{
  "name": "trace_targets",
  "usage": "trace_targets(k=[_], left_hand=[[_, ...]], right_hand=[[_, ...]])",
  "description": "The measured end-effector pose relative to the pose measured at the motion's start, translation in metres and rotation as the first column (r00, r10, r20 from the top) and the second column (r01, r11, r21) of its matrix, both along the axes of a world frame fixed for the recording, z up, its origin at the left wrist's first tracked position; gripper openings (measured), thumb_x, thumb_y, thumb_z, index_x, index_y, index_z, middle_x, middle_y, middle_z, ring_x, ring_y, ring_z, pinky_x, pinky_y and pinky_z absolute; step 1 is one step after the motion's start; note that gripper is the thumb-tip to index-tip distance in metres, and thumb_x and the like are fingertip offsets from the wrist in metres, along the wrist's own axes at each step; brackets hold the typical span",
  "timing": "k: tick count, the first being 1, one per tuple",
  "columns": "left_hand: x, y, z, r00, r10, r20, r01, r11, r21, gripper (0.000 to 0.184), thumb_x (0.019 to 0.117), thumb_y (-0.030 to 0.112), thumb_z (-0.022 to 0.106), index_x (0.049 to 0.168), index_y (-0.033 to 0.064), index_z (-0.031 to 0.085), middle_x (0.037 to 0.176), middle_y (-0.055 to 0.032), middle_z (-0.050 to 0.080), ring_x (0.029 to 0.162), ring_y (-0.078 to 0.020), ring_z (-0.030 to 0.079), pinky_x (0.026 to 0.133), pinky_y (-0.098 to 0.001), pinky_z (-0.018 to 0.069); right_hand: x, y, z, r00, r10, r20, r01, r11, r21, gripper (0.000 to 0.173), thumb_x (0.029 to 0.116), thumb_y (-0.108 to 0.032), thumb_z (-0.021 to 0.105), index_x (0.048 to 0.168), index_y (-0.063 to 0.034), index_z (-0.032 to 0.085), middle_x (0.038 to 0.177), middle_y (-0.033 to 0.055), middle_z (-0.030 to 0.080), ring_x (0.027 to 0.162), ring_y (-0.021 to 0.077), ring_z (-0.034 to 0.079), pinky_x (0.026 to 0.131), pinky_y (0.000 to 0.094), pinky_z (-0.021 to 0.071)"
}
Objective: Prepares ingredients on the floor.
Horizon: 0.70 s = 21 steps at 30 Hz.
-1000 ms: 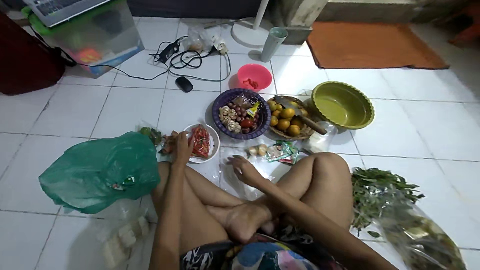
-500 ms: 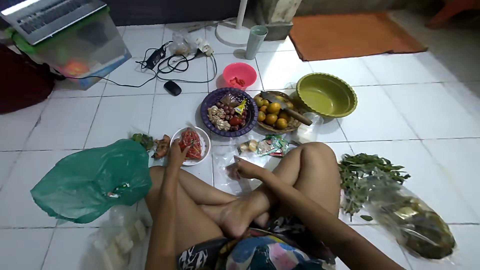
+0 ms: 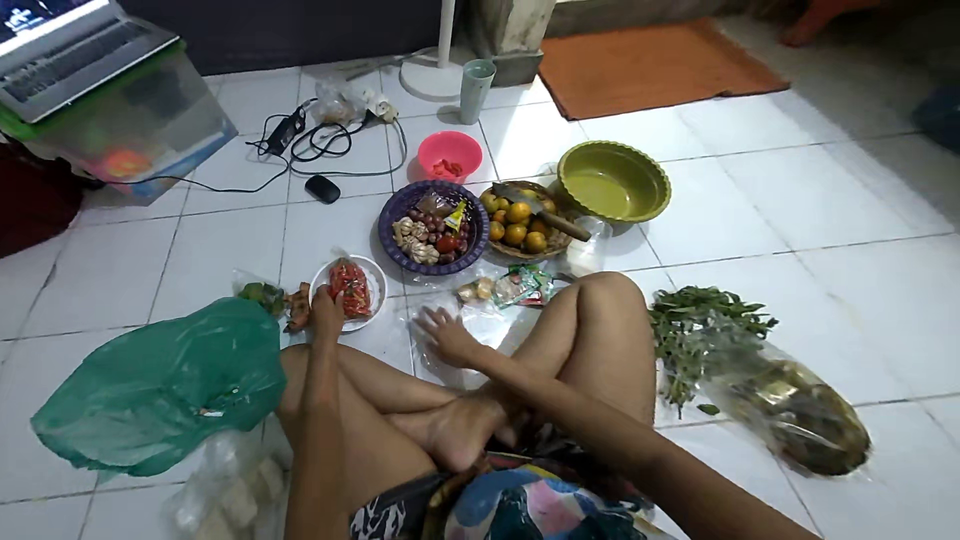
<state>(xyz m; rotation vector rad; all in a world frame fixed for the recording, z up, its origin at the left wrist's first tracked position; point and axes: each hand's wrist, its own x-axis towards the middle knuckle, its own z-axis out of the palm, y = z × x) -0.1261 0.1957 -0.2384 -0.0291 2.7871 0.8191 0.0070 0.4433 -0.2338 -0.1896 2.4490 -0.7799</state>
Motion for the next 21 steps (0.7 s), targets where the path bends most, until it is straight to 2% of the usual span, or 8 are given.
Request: trace_targets(k=[2,5,9,11,14,16,18,21], left_hand=[[0.003,-0.001,0.0,1.0,-0.017,-0.003,0.017,1.0,0.025,0.054,0.1081,0.025,0.049,0.148,-0.0114,0.039,0.144,-0.0341,0.05,0.138,-0.0436,0.048,0.117,-0.0509,0.0349],[0.009,-0.002,0.004,0.999,-0.039,0.012,0.038,0.998,0.047,0.062,0.1067,0.027,0.053,0.151,-0.0115,0.033,0.151,-0.0342,0.043,0.144,-0.0425,0.041,0.121,-0.0488,0.0298],[0.01,-0.003,0.002,0.999,-0.043,0.004,0.043,0.996,0.074,0.069,0.1018,0.029,0.063,0.15,-0.0118,0.035,0.151,-0.0338,0.042,0.144,-0.0418,0.041,0.12,-0.0487,0.0307],[0.009,-0.003,-0.001,1.0,-0.02,-0.011,0.021,0.995,0.099,0.071,0.1001,0.031,0.065,0.149,-0.0121,0.037,0.15,-0.0337,0.043,0.142,-0.0426,0.042,0.12,-0.0494,0.0318],[0.009,0.0,0.002,1.0,0.008,-0.019,-0.006,0.993,0.115,0.062,0.1036,0.031,0.059,0.145,-0.0128,0.043,0.145,-0.0343,0.048,0.138,-0.0443,0.047,0.117,-0.0508,0.0348],[0.009,0.006,0.011,0.999,0.033,-0.004,-0.033,0.996,0.08,0.051,0.1066,0.027,0.053,0.139,-0.0114,0.051,0.139,-0.033,0.054,0.133,-0.0435,0.052,0.115,-0.0518,0.0379],[0.009,0.01,0.017,0.999,0.054,-0.003,-0.054,0.998,0.008,0.043,0.1078,0.025,0.051,0.135,-0.0091,0.056,0.132,-0.0307,0.06,0.126,-0.0423,0.058,0.111,-0.0533,0.0416],[0.009,0.015,0.023,0.996,0.088,0.011,-0.086,0.992,-0.087,0.035,0.1083,0.019,0.048,0.129,-0.0051,0.062,0.125,-0.0274,0.065,0.122,-0.0414,0.061,0.107,-0.0545,0.0449]], right_hand=[[0.002,-0.013,-0.01,0.987,0.159,0.028,-0.159,0.987,0.017,0.051,0.107,-0.018,0.049,0.158,-0.0155,0.042,0.171,0.0141,0.021,0.156,0.0508,0.004,0.112,0.0839,0.003],[-0.009,-0.021,-0.009,0.933,0.357,0.03,-0.358,0.934,0.014,0.05,0.1038,-0.006,0.05,0.153,-0.0142,0.051,0.17,0.0086,0.027,0.157,0.0467,0.006,0.112,0.0827,-0.0005],[-0.026,-0.011,-0.001,0.889,0.451,0.08,-0.453,0.892,0.005,0.054,0.0927,0.006,0.06,0.145,-0.009,0.059,0.165,0.0067,0.037,0.158,0.0425,0.012,0.114,0.0801,-0.0036],[-0.029,-0.003,0.008,0.896,0.43,0.113,-0.435,0.9,0.026,0.05,0.0884,0.01,0.063,0.136,-0.0049,0.065,0.158,0.0093,0.048,0.155,0.0421,0.022,0.116,0.0784,0.0021],[-0.031,0.004,0.029,0.914,0.362,0.183,-0.384,0.917,0.107,0.039,0.0876,0.01,0.064,0.125,-0.0009,0.071,0.141,0.0213,0.061,0.149,0.0471,0.033,0.117,0.0769,0.0102],[-0.033,0.0,0.049,0.931,0.31,0.192,-0.345,0.92,0.185,0.032,0.0907,0.007,0.063,0.12,0.0011,0.072,0.132,0.0273,0.063,0.141,0.0488,0.042,0.116,0.07,0.0243],[-0.039,-0.01,0.071,0.952,0.25,0.179,-0.289,0.926,0.245,0.026,0.0954,0.001,0.059,0.119,0.0047,0.07,0.129,0.0308,0.062,0.13,0.0491,0.051,0.107,0.065,0.0376],[-0.051,-0.03,0.098,0.981,0.161,0.107,-0.185,0.944,0.272,0.026,0.1006,-0.006,0.054,0.119,0.008,0.066,0.125,0.0314,0.064,0.122,0.0491,0.059,0.097,0.0661,0.045]])
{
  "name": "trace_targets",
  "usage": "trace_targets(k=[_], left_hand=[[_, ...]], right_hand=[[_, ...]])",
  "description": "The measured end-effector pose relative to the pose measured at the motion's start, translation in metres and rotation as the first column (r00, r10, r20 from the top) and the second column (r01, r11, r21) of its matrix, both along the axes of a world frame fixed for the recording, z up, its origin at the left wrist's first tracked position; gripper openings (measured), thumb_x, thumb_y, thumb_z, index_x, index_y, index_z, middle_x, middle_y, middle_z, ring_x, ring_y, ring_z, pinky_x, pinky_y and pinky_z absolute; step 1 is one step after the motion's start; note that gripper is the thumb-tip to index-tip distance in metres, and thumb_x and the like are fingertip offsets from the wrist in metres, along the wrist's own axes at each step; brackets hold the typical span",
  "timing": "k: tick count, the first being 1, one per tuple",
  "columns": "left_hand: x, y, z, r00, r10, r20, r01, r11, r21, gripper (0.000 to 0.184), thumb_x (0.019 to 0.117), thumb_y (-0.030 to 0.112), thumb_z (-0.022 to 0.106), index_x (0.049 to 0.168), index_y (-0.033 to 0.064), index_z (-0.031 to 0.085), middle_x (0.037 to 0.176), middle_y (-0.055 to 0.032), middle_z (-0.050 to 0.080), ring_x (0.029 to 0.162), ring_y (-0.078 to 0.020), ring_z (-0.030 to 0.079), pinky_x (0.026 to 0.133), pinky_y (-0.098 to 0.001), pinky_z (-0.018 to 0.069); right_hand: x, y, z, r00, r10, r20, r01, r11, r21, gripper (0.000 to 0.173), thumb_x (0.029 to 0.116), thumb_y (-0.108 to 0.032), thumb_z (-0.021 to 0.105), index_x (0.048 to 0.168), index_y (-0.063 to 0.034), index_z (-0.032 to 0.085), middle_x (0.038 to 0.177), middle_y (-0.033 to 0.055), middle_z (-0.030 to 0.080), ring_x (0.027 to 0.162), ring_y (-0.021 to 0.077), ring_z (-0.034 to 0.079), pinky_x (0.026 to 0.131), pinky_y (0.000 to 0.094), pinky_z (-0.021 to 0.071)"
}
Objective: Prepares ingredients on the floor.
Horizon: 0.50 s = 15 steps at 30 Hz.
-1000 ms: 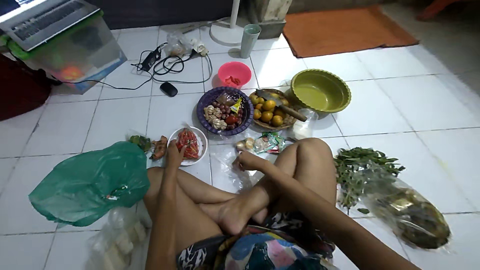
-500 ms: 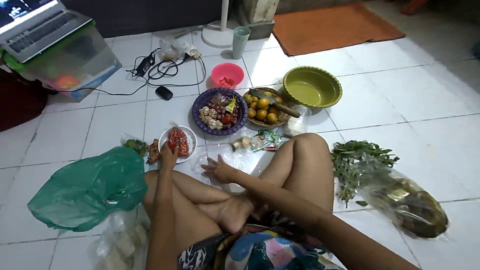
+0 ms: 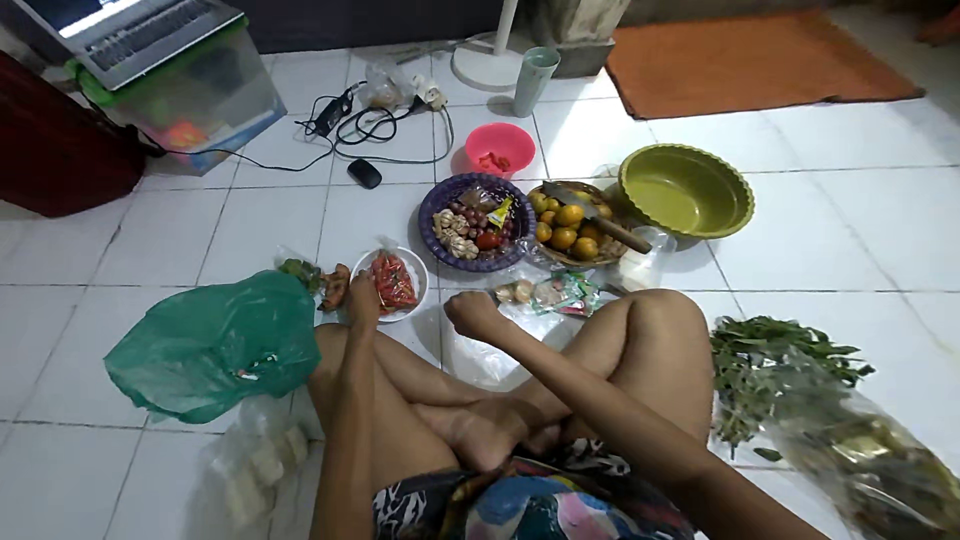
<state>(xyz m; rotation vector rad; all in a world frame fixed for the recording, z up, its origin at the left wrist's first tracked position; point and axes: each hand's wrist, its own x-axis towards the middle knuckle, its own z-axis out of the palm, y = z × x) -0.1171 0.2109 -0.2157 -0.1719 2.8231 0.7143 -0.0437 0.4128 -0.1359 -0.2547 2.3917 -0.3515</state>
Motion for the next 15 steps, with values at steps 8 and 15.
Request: trace_targets(k=[8,15], left_hand=[[0.004,0.009,0.008,0.996,0.019,-0.088,-0.011,0.996,0.09,0.033,0.1076,0.006,0.042,0.135,-0.0118,0.051,0.118,-0.0331,0.065,0.114,-0.046,0.064,0.102,-0.054,0.048],[0.022,-0.004,0.015,0.929,0.28,-0.244,-0.168,0.903,0.395,0.029,0.1042,-0.001,0.047,0.126,-0.0185,0.051,0.121,-0.0361,0.061,0.116,-0.0443,0.061,0.104,-0.0496,0.0468]], right_hand=[[-0.054,-0.038,-0.035,0.922,-0.352,-0.163,0.225,0.827,-0.516,0.03,0.1023,-0.009,0.057,0.126,0.0074,0.066,0.128,0.0284,0.065,0.121,0.0403,0.062,0.108,0.0501,0.0456],[-0.051,-0.071,-0.056,0.836,-0.519,-0.179,0.298,0.703,-0.646,0.038,0.093,-0.019,0.075,0.121,0.0073,0.07,0.131,0.0282,0.063,0.123,0.0392,0.061,0.109,0.05,0.0466]])
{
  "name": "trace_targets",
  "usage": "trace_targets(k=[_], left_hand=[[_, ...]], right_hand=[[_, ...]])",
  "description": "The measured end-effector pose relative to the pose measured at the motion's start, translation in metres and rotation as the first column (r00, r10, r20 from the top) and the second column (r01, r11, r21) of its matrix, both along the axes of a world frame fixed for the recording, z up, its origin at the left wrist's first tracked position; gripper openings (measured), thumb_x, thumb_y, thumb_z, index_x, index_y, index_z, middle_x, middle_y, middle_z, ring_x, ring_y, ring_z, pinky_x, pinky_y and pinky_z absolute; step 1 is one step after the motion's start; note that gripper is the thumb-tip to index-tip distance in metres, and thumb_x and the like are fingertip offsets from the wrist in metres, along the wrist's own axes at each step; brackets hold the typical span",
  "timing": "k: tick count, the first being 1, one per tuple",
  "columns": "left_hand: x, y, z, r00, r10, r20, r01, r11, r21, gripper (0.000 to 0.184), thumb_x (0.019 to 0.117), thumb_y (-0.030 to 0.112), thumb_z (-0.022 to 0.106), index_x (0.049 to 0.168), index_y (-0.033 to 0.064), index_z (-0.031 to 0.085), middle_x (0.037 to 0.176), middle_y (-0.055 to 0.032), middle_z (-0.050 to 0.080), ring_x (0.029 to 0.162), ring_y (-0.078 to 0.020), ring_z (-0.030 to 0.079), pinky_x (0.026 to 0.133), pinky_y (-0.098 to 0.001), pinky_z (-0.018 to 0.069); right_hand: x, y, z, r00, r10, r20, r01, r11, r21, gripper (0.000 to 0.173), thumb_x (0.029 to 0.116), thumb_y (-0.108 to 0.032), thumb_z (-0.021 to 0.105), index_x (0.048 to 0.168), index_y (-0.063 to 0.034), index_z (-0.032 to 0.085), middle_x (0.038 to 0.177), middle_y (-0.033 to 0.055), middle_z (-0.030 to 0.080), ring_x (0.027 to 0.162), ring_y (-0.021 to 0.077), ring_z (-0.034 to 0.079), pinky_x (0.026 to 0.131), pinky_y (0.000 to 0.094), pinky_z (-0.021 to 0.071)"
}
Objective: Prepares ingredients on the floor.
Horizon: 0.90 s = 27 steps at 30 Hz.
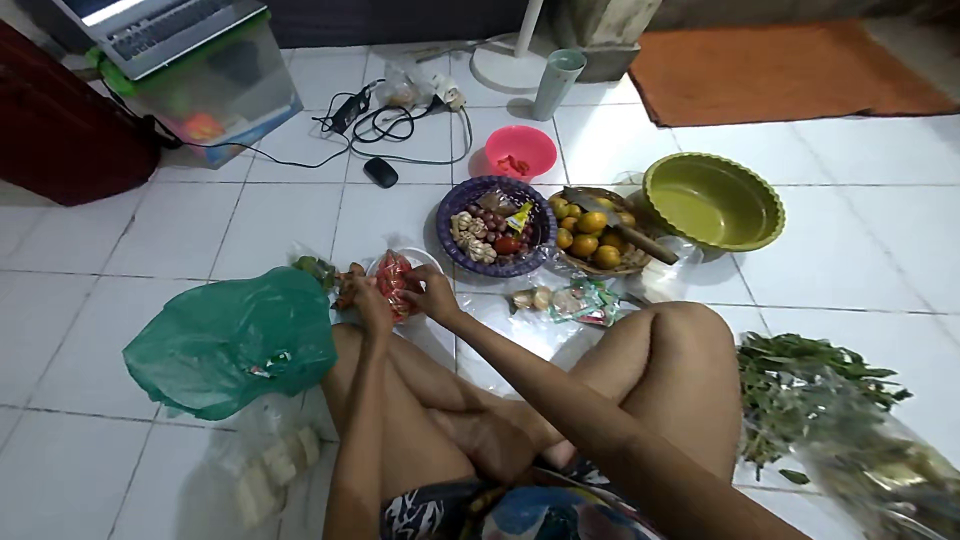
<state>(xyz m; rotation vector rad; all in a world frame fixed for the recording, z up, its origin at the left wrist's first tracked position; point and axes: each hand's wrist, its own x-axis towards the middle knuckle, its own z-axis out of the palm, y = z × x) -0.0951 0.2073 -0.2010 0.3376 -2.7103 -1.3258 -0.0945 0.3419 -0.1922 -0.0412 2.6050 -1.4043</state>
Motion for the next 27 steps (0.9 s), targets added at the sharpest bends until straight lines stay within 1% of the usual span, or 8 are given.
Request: trace_targets(k=[3,7,9,13,16,20,24,27], left_hand=[[0.002,-0.001,-0.002,0.999,0.03,-0.034,-0.029,0.999,0.04,0.025,0.1037,-0.002,0.046,0.121,-0.0196,0.052,0.117,-0.0358,0.062,0.112,-0.0422,0.063,0.101,-0.0476,0.0485],[0.002,0.001,-0.002,0.997,0.067,-0.03,-0.066,0.997,0.046,0.027,0.1039,-0.002,0.047,0.122,-0.0202,0.052,0.117,-0.0357,0.062,0.113,-0.0426,0.062,0.102,-0.0472,0.0483],[0.002,0.0,-0.001,0.998,0.067,-0.01,-0.066,0.996,0.056,0.031,0.1043,-0.001,0.046,0.129,-0.0199,0.048,0.121,-0.0357,0.06,0.116,-0.0415,0.062,0.103,-0.0465,0.0479],[0.004,0.004,0.001,0.993,0.113,-0.034,-0.111,0.992,0.063,0.031,0.1033,-0.003,0.046,0.129,-0.0203,0.047,0.121,-0.0363,0.06,0.115,-0.0421,0.062,0.102,-0.046,0.048],[0.006,0.004,0.0,0.99,0.142,-0.022,-0.141,0.988,0.067,0.032,0.1035,-0.004,0.044,0.13,-0.0211,0.046,0.119,-0.0369,0.06,0.114,-0.0422,0.062,0.101,-0.0452,0.0482],[0.009,0.003,-0.004,0.99,0.136,0.018,-0.137,0.988,0.076,0.03,0.1037,-0.003,0.044,0.128,-0.0207,0.048,0.118,-0.0356,0.061,0.112,-0.0408,0.063,0.1,-0.045,0.0488],[0.006,0.004,-0.005,0.994,0.1,0.034,-0.103,0.991,0.088,0.029,0.1041,-0.002,0.044,0.126,-0.0204,0.05,0.122,-0.0359,0.06,0.115,-0.0401,0.061,0.103,-0.044,0.0473],[0.005,0.004,-0.007,0.998,0.058,-0.011,-0.056,0.989,0.14,0.03,0.1043,-0.002,0.044,0.125,-0.0224,0.049,0.124,-0.0389,0.056,0.117,-0.0422,0.058,0.104,-0.0443,0.0458]], right_hand=[[0.004,-0.014,0.005,0.997,-0.079,0.02,0.079,0.997,-0.01,0.031,0.0937,-0.017,0.074,0.115,0.0056,0.074,0.134,0.028,0.061,0.122,0.0395,0.062,0.107,0.05,0.0474],[0.003,-0.017,0.008,0.997,-0.059,0.042,0.056,0.996,0.065,0.021,0.0956,-0.015,0.07,0.107,0.0009,0.077,0.135,0.0277,0.059,0.119,0.0393,0.062,0.104,0.0507,0.0487],[0.003,-0.017,0.009,0.999,-0.017,0.036,0.013,0.994,0.111,0.021,0.0971,-0.016,0.068,0.11,-0.0014,0.077,0.137,0.0279,0.058,0.121,0.0398,0.061,0.105,0.0511,0.048],[0.007,-0.02,0.013,0.999,0.023,0.023,-0.027,0.984,0.177,0.027,0.1006,-0.017,0.063,0.119,0.0002,0.073,0.144,0.0261,0.054,0.126,0.0402,0.058,0.105,0.0528,0.0482],[0.014,-0.023,0.013,1.0,0.011,0.007,-0.012,0.982,0.186,0.029,0.1017,-0.018,0.062,0.12,0.0019,0.072,0.143,0.0234,0.056,0.13,0.0393,0.057,0.105,0.0549,0.0472],[0.01,-0.022,0.014,0.996,0.024,0.087,-0.039,0.984,0.175,0.026,0.1009,-0.012,0.06,0.117,0.0057,0.072,0.14,0.0257,0.056,0.13,0.0407,0.055,0.107,0.0539,0.0456],[0.001,-0.017,0.018,0.981,0.104,0.162,-0.144,0.955,0.261,0.031,0.1036,-0.01,0.054,0.127,0.0066,0.065,0.147,0.027,0.048,0.133,0.0424,0.051,0.107,0.0538,0.0459],[0.003,-0.011,0.013,0.996,0.013,0.086,-0.031,0.979,0.201,0.037,0.1044,-0.016,0.056,0.132,0.0072,0.06,0.146,0.029,0.049,0.133,0.0432,0.052,0.108,0.0527,0.0455]])
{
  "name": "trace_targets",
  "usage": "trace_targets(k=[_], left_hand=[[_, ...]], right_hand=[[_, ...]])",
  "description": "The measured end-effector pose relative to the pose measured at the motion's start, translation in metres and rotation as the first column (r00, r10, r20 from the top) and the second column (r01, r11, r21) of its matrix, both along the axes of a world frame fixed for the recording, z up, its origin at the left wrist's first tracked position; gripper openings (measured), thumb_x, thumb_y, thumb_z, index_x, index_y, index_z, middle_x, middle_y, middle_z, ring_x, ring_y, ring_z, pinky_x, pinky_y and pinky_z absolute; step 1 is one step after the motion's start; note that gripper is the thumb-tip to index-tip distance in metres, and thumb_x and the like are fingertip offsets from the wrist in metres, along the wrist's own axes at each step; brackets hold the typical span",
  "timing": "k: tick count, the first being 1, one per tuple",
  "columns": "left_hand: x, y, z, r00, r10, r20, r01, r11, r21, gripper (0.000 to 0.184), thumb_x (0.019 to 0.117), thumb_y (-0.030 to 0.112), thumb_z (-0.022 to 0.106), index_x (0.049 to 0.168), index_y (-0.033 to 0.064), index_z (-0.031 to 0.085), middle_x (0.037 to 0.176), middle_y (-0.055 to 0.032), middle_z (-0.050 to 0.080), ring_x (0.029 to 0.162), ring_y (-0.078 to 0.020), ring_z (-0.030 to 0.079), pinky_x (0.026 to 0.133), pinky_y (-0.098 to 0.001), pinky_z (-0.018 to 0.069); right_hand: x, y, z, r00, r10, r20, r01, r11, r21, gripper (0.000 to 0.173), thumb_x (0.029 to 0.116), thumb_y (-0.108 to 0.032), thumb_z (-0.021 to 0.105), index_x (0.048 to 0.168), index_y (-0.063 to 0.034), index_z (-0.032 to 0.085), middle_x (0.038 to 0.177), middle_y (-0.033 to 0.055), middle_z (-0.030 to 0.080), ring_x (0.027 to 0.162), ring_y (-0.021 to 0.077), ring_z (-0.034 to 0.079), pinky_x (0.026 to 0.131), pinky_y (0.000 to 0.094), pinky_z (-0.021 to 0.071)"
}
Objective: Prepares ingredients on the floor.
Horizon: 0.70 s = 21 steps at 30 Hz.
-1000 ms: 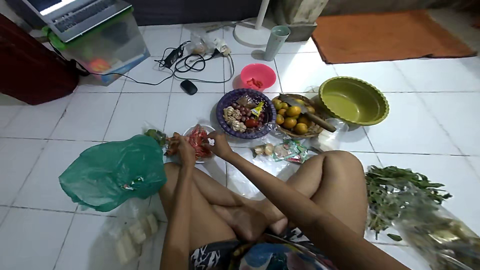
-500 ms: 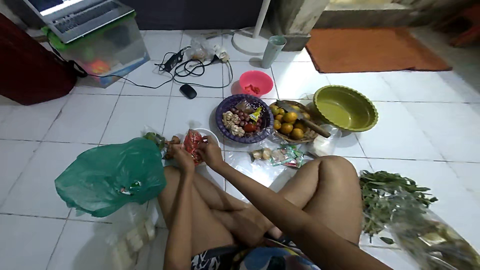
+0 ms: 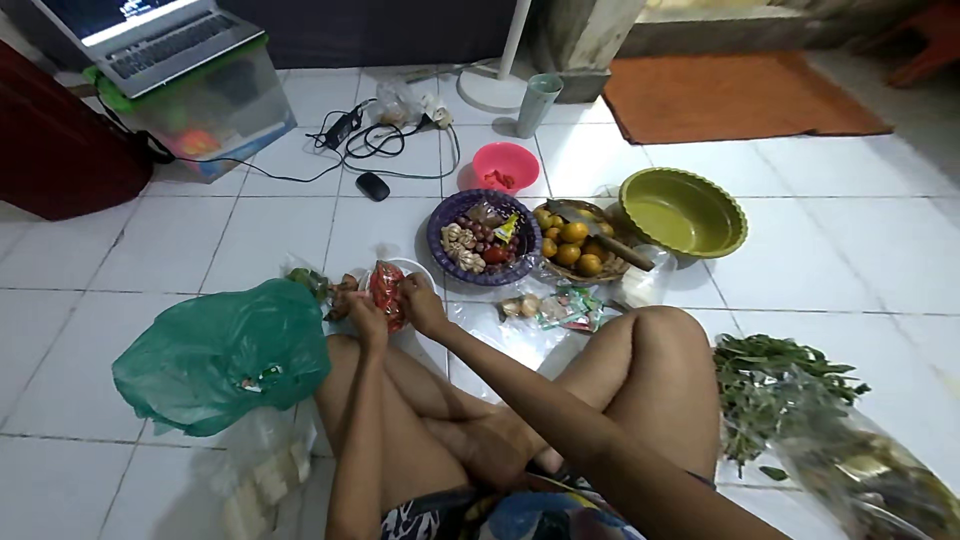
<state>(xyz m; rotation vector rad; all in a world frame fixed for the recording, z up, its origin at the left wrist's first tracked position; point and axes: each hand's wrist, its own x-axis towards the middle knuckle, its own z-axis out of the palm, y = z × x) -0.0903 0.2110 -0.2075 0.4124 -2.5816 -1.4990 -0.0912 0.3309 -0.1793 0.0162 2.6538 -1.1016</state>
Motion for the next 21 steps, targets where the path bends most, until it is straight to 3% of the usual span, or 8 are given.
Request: trace_targets(k=[2,4,6,8,11,12,16,21], left_hand=[[0.0,0.0,-0.005,0.997,-0.029,-0.066,0.033,0.998,0.061,0.03,0.1039,-0.002,0.043,0.124,-0.0235,0.047,0.125,-0.0407,0.054,0.12,-0.0436,0.055,0.105,-0.0452,0.0444],[-0.001,-0.001,-0.009,0.994,-0.036,-0.103,0.047,0.993,0.112,0.031,0.1041,-0.001,0.042,0.125,-0.0238,0.046,0.124,-0.0405,0.054,0.119,-0.0422,0.055,0.105,-0.0446,0.0439],[-0.001,-0.003,-0.01,0.992,-0.039,-0.117,0.054,0.991,0.124,0.031,0.1047,-0.001,0.041,0.125,-0.0236,0.046,0.122,-0.0399,0.054,0.116,-0.041,0.056,0.103,-0.0439,0.0444],[-0.001,-0.004,-0.011,0.987,-0.063,-0.146,0.082,0.988,0.131,0.034,0.1043,0.0,0.044,0.13,-0.0222,0.044,0.125,-0.0399,0.054,0.118,-0.0422,0.055,0.103,-0.0454,0.045],[0.001,0.0,-0.012,0.978,-0.146,-0.149,0.155,0.986,0.053,0.055,0.1027,0.01,0.056,0.147,-0.0152,0.034,0.145,-0.0368,0.045,0.135,-0.0432,0.049,0.112,-0.0478,0.0421],[0.001,0.0,-0.013,0.973,-0.174,-0.155,0.173,0.985,-0.019,0.056,0.1016,0.013,0.059,0.146,-0.013,0.038,0.148,-0.035,0.044,0.138,-0.0435,0.047,0.114,-0.0496,0.0395],[-0.005,-0.006,-0.02,0.932,-0.245,-0.266,0.189,0.957,-0.221,0.031,0.0924,0.021,0.074,0.117,0.0023,0.075,0.15,-0.0313,0.046,0.143,-0.0495,0.038,0.118,-0.0593,0.03],[-0.001,-0.004,-0.009,0.96,-0.225,-0.165,0.186,0.957,-0.223,0.02,0.0885,0.02,0.079,0.1,0.0037,0.08,0.139,-0.0293,0.057,0.14,-0.0512,0.039,0.117,-0.0591,0.03]], right_hand=[[0.0,0.005,-0.011,0.983,-0.182,-0.002,0.179,0.969,-0.17,0.055,0.1006,-0.024,0.065,0.141,0.0102,0.049,0.148,0.0337,0.046,0.134,0.0458,0.051,0.111,0.0525,0.0442],[-0.004,0.009,-0.017,0.949,-0.278,0.151,0.314,0.879,-0.357,0.075,0.0968,-0.027,0.072,0.151,0.0086,0.035,0.143,0.0337,0.051,0.129,0.0414,0.056,0.109,0.0499,0.0461],[-0.008,0.013,-0.017,0.927,-0.239,0.288,0.352,0.817,-0.456,0.07,0.0962,-0.021,0.073,0.15,0.0055,0.038,0.128,0.0307,0.061,0.11,0.0345,0.066,0.097,0.0459,0.0532],[-0.013,0.017,-0.016,0.932,-0.199,0.303,0.332,0.803,-0.494,0.061,0.0976,-0.017,0.071,0.147,0.0044,0.042,0.12,0.0271,0.065,0.098,0.0292,0.069,0.089,0.0419,0.0567],[-0.018,0.02,-0.016,0.952,-0.198,0.232,0.29,0.825,-0.485,0.051,0.1008,-0.015,0.066,0.143,0.0077,0.047,0.119,0.0274,0.067,0.103,0.0303,0.069,0.096,0.0431,0.0538],[-0.02,0.021,-0.017,0.957,-0.192,0.218,0.275,0.841,-0.466,0.049,0.1014,-0.014,0.065,0.142,0.0082,0.048,0.12,0.0277,0.066,0.105,0.0312,0.068,0.097,0.0438,0.0534],[-0.024,0.025,-0.025,0.959,-0.197,0.203,0.268,0.863,-0.429,0.046,0.1033,-0.017,0.062,0.141,0.008,0.05,0.121,0.0279,0.066,0.108,0.0325,0.067,0.099,0.0451,0.052],[-0.02,0.03,-0.029,0.965,-0.146,0.218,0.222,0.897,-0.382,0.042,0.1063,-0.017,0.056,0.138,0.0104,0.051,0.119,0.0285,0.066,0.105,0.0322,0.068,0.097,0.0442,0.0526]])
